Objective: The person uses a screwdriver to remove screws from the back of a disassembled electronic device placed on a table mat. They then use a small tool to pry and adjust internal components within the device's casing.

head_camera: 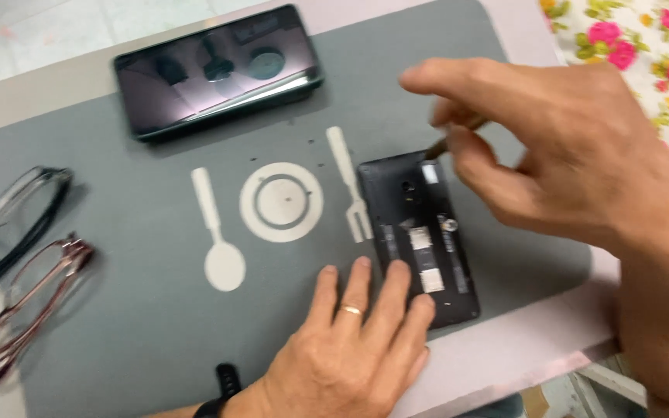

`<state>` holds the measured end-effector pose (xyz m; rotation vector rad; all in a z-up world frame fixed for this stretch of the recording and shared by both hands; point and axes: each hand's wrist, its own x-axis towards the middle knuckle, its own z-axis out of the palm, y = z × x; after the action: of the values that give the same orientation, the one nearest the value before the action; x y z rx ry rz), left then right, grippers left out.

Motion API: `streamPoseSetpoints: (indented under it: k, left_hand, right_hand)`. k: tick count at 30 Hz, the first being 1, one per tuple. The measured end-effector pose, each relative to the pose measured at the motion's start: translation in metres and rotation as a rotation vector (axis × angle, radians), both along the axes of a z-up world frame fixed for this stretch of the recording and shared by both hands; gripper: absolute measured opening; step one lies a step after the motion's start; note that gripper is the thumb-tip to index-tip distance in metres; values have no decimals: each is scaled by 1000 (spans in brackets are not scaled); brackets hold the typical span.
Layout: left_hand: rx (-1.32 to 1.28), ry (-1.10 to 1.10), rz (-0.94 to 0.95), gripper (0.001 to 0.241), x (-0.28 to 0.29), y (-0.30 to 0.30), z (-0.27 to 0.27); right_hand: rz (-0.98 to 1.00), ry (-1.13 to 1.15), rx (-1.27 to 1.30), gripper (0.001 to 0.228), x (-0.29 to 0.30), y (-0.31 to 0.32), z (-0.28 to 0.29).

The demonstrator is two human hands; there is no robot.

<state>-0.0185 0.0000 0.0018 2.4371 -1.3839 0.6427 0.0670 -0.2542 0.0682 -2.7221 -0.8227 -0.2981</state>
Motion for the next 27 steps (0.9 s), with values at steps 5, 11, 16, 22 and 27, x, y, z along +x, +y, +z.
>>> streamPoseSetpoints:
  k: [5,11,16,22,27]
  left_hand:
    - [-114,-11,47,24,-2,-3,-3]
    - [-105,18,40,25,-4,-2,-9]
    - [-83,3,50,28,-4,-1,-7]
    - [-56,6,56,29,-5,0,-2]
    - [-28,-46,26,29,-5,2,-2]
  right_hand:
    - [-67,-108,-16,27,-2,-9,-16]
    - [-127,59,13,41,-7,6,3]
    - [-101,-60,4,31,-4,-3,-10]
    - [-109,-2,-15,33,-4,-5,-6]
    - [-122,-156,-26,19,-3,-13,-28]
